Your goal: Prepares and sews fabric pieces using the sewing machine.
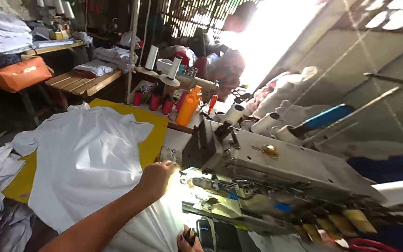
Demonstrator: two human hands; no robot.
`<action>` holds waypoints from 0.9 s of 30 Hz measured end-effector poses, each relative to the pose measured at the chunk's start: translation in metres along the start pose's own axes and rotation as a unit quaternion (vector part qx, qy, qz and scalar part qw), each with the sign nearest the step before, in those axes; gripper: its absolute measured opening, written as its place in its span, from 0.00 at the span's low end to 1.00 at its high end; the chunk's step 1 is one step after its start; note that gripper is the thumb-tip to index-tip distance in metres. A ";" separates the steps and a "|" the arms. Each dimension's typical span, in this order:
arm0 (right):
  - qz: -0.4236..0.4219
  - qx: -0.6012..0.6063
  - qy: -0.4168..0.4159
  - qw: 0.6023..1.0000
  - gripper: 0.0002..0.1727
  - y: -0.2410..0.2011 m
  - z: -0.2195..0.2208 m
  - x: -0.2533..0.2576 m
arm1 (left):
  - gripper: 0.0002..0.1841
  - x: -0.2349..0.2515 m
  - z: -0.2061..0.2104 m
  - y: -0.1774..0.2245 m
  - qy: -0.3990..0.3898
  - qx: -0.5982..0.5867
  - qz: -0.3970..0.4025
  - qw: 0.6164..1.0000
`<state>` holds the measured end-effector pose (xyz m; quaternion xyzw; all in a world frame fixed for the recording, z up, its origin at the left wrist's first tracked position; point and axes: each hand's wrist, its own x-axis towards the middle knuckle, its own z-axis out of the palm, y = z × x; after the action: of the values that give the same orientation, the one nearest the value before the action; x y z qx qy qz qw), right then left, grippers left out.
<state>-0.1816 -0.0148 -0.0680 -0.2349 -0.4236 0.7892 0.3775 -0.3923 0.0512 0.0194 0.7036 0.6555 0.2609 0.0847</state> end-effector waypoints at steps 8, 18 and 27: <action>0.029 -0.090 0.167 0.981 0.05 0.002 -0.017 0.036 | 0.19 0.075 0.022 0.007 -0.158 -0.052 -0.149 0.975; -0.045 -0.174 0.201 0.963 0.05 0.016 -0.017 0.031 | 0.19 0.081 0.036 -0.006 -0.118 -0.045 -0.108 0.986; -0.074 -0.200 0.227 0.950 0.05 0.017 -0.020 0.046 | 0.20 0.094 0.020 -0.002 -0.128 -0.029 -0.065 0.989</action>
<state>-0.2031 0.0255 -0.0953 -0.4465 -0.4925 0.5841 0.4657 -0.3844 0.1463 0.0257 0.6841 0.6758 0.1816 0.2057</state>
